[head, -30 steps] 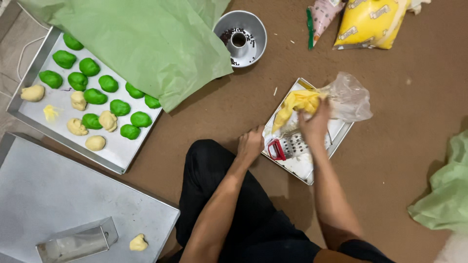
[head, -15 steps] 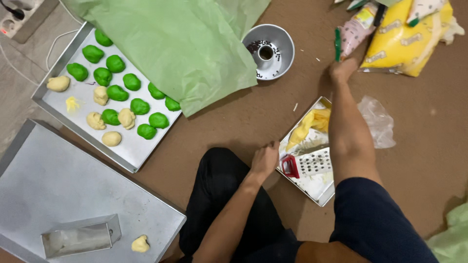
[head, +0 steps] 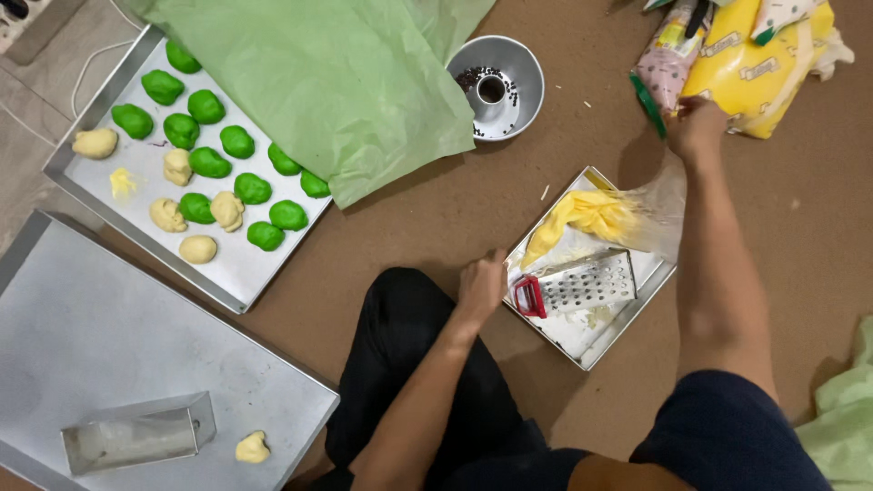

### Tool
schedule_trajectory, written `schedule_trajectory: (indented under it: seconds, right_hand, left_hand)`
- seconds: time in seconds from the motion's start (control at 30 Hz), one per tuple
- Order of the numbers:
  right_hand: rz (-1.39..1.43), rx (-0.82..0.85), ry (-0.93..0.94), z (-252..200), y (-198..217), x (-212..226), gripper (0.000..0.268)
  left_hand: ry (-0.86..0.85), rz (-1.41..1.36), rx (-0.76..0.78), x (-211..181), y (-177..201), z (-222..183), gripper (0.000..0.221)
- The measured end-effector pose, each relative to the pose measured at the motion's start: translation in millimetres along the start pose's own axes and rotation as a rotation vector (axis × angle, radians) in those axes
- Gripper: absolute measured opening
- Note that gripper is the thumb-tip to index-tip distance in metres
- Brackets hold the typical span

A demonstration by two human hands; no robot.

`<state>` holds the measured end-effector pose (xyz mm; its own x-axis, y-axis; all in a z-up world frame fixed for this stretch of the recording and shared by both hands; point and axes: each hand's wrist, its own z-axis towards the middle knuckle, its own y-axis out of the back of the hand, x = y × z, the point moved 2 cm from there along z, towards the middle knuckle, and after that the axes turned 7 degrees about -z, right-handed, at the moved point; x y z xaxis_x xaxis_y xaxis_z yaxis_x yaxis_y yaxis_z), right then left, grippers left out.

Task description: The person shapes pieces of dough on a tray and places them into a rectangular metal loaf pan by hand.

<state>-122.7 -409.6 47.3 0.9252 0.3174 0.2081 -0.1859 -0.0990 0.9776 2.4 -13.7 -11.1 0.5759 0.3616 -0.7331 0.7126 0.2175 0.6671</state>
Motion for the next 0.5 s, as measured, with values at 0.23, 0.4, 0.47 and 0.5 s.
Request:
schedule_trajectory:
  seconds: [0.23, 0.4, 0.47, 0.5]
  right_hand:
    - [0.682, 0.017, -0.064, 16, 7, 52, 0.027]
    - [0.894, -0.037, 0.002, 95, 1, 89, 0.029]
    - [0.738, -0.166, 0.170, 128, -3, 91, 0.035]
    - [0.803, -0.045, -0.055, 140, -12, 86, 0.041]
  left_hand:
    - [0.126, -0.075, -0.279, 19, 10, 65, 0.025]
    - [0.013, 0.132, -0.356, 29, 3, 71, 0.018]
    - [0.086, 0.177, -0.295, 32, -1, 75, 0.019]
    - [0.138, 0.152, -0.232, 35, -4, 77, 0.024]
